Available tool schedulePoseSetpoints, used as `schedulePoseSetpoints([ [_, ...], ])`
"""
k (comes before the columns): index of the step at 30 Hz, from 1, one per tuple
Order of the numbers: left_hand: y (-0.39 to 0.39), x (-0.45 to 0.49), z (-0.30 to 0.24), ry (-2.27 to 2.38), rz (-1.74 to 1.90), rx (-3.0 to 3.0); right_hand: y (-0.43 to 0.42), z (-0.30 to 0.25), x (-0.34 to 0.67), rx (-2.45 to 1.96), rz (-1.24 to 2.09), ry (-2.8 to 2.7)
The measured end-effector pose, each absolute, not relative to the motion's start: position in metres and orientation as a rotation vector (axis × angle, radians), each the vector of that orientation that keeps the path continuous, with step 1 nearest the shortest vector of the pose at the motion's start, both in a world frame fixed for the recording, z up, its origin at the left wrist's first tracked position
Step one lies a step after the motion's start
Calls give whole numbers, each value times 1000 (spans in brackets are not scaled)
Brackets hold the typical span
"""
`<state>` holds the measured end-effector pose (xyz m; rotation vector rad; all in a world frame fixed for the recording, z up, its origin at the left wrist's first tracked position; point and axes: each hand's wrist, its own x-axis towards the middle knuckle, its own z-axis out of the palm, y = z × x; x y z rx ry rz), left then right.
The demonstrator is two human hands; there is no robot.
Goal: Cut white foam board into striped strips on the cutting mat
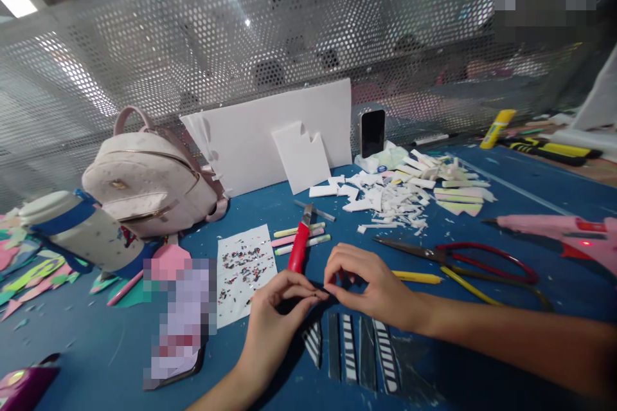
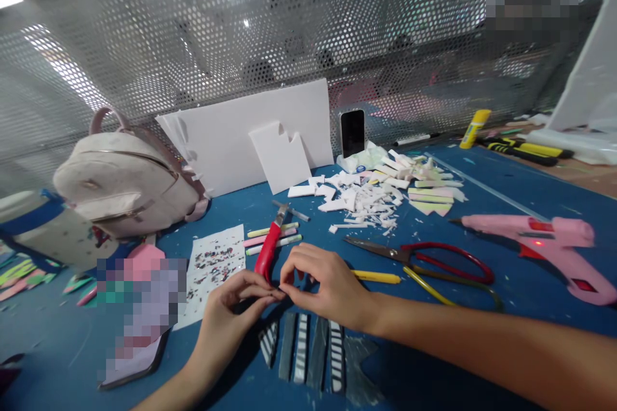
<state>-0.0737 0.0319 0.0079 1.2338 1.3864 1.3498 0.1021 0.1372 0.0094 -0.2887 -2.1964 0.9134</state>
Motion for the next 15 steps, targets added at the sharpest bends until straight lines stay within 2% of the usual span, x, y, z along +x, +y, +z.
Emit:
schedulePoseSetpoints([
  [15, 28, -74, 7, 1399, 1321, 1312, 138, 8, 102, -299, 939, -2246],
])
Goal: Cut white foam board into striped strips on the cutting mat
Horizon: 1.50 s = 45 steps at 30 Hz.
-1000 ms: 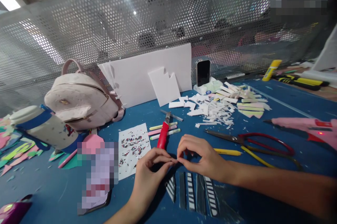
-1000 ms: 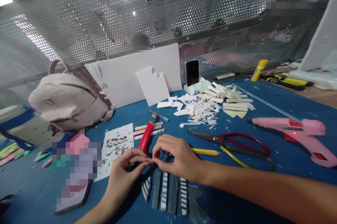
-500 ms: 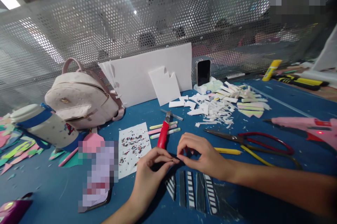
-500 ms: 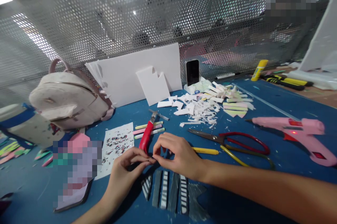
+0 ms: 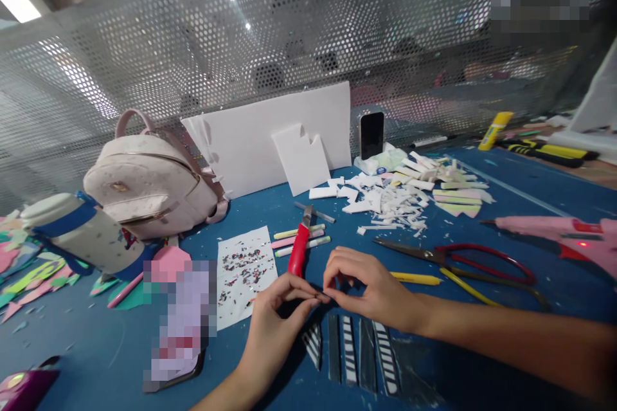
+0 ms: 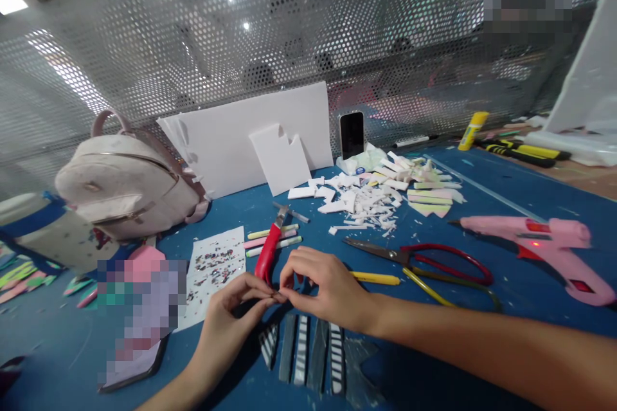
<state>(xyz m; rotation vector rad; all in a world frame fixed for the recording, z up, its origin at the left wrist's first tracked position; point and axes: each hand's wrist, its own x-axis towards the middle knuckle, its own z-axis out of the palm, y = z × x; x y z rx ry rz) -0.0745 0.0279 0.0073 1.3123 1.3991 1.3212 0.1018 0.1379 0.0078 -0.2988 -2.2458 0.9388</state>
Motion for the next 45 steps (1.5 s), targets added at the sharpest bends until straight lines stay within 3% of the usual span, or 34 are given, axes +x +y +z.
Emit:
schedulePoseSetpoints([
  [36, 25, -72, 9, 1635, 1242, 1590, 136, 10, 101, -109, 844, -2323],
  [41, 19, -75, 14, 1469, 1419, 1938, 136, 12, 101, -274, 923, -2272],
  [45, 13, -75, 20, 1074, 1270, 2184, 141, 9, 98, -400, 1017, -2167],
])
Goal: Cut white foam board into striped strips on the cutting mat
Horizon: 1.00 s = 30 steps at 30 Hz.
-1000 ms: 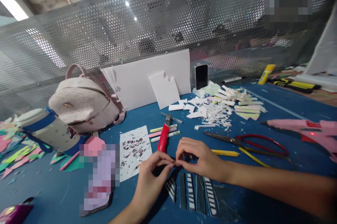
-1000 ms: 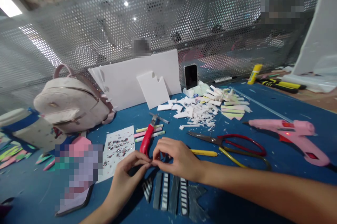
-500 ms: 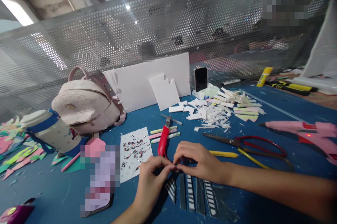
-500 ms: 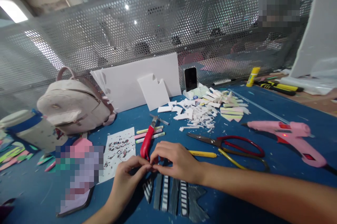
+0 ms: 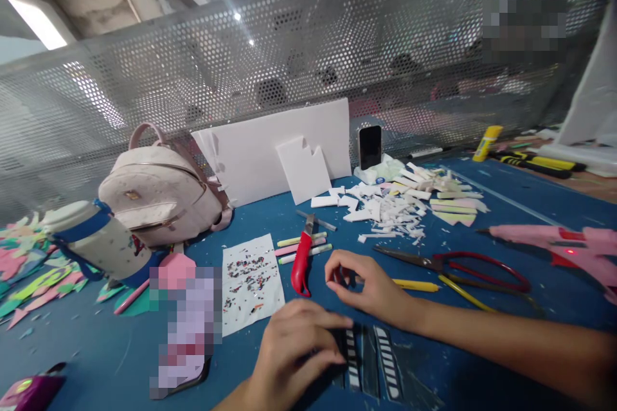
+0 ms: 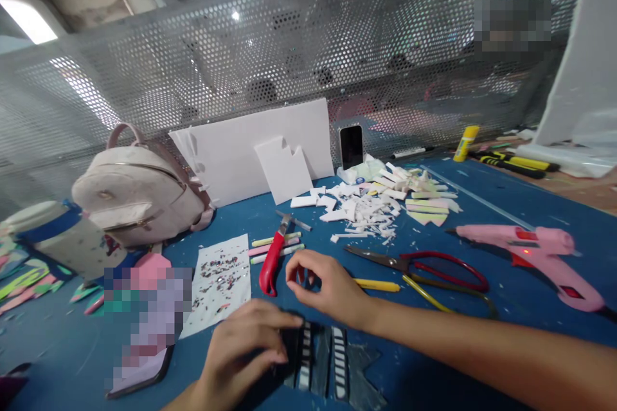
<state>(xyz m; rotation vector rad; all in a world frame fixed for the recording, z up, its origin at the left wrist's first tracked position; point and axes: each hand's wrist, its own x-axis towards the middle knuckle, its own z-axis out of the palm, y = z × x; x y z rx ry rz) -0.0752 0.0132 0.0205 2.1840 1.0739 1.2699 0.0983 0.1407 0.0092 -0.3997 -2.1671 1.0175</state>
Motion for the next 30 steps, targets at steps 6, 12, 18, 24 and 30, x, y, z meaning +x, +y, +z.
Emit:
schedulePoseSetpoints([
  [6, 13, -74, 20, 929, 1177, 2238, 146, 3, 99, -552, 1049, -2069],
  [12, 14, -74, 19, 930, 1115, 2254, 150, 3, 99, -604, 1062, -1950],
  [18, 14, -73, 20, 947, 1087, 2242, 152, 1, 99, -583, 1018, -1911],
  [24, 14, -77, 9, 1167, 1225, 2085, 142, 7, 103, -337, 937, -2108],
  [30, 17, -78, 7, 1262, 1355, 1965, 137, 10, 104, -105, 930, -2297],
])
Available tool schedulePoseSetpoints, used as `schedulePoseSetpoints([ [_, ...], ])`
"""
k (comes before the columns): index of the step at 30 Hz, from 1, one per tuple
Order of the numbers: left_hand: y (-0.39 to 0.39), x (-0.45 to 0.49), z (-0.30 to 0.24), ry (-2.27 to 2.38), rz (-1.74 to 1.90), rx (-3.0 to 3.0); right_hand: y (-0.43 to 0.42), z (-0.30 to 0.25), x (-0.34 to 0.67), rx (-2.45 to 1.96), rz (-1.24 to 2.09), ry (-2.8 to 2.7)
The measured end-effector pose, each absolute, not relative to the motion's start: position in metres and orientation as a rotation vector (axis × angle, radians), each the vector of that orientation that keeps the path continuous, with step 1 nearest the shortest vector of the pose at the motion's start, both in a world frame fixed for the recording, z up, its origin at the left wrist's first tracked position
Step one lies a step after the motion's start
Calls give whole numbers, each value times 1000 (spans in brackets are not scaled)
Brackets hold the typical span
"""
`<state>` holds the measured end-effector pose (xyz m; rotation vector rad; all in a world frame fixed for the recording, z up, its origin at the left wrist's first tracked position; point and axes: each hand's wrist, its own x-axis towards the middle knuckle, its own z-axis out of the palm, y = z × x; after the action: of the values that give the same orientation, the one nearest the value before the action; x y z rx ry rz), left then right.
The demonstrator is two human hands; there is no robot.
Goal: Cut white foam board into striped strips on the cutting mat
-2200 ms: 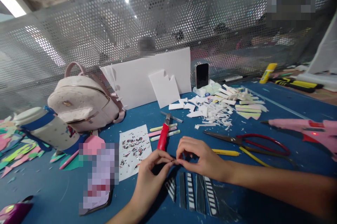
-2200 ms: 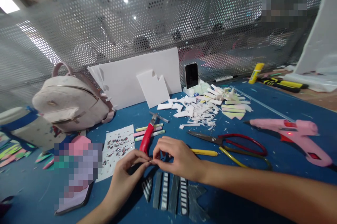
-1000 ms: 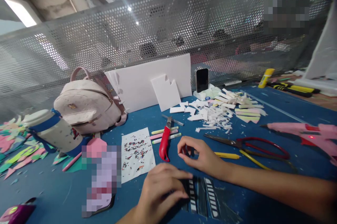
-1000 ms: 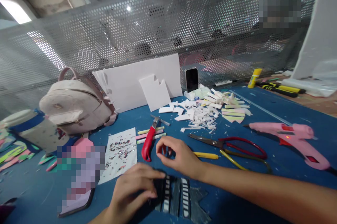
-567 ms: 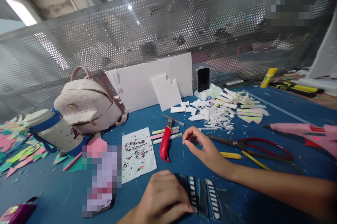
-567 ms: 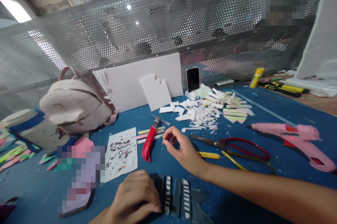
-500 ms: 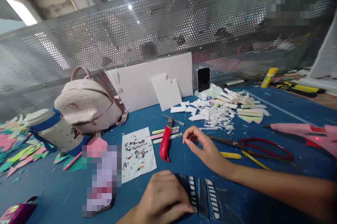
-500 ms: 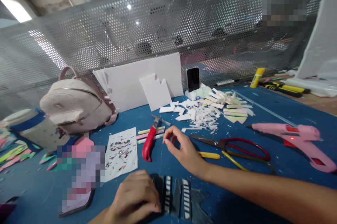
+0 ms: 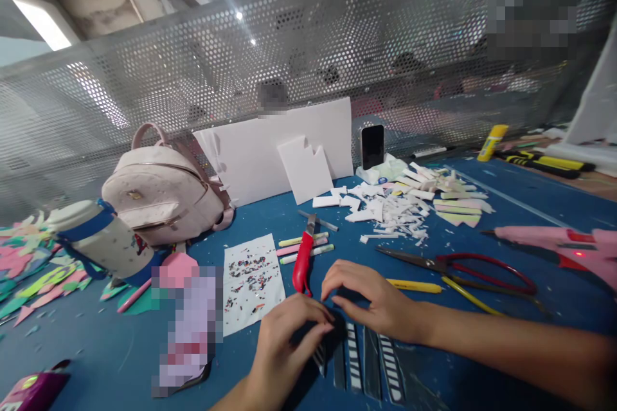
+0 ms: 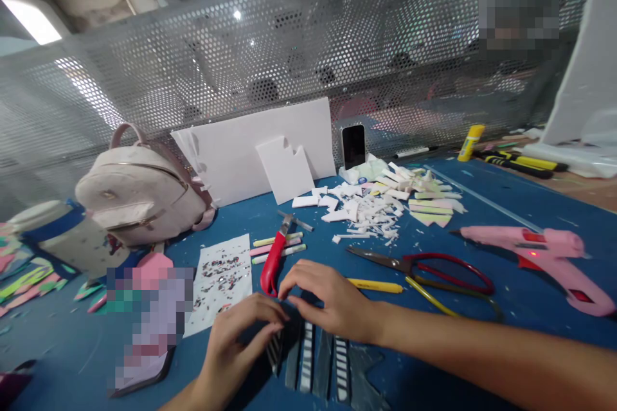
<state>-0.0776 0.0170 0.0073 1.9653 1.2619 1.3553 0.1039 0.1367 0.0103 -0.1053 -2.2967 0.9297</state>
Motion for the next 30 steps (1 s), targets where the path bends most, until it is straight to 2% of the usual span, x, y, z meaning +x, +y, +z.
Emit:
schedulePoseSetpoints([
  [19, 18, -74, 8, 1078, 1315, 2115, 142, 4, 100, -72, 871, -2250],
  [23, 26, -98, 31, 1187, 1198, 2168, 142, 3, 101, -104, 882, -2252],
  [27, 37, -160, 71, 1552, 658, 2023, 142, 5, 101, -174, 964, -2222],
  [30, 39, -203, 81, 1793, 175, 1933, 141, 5, 101, -195, 994, -2213],
])
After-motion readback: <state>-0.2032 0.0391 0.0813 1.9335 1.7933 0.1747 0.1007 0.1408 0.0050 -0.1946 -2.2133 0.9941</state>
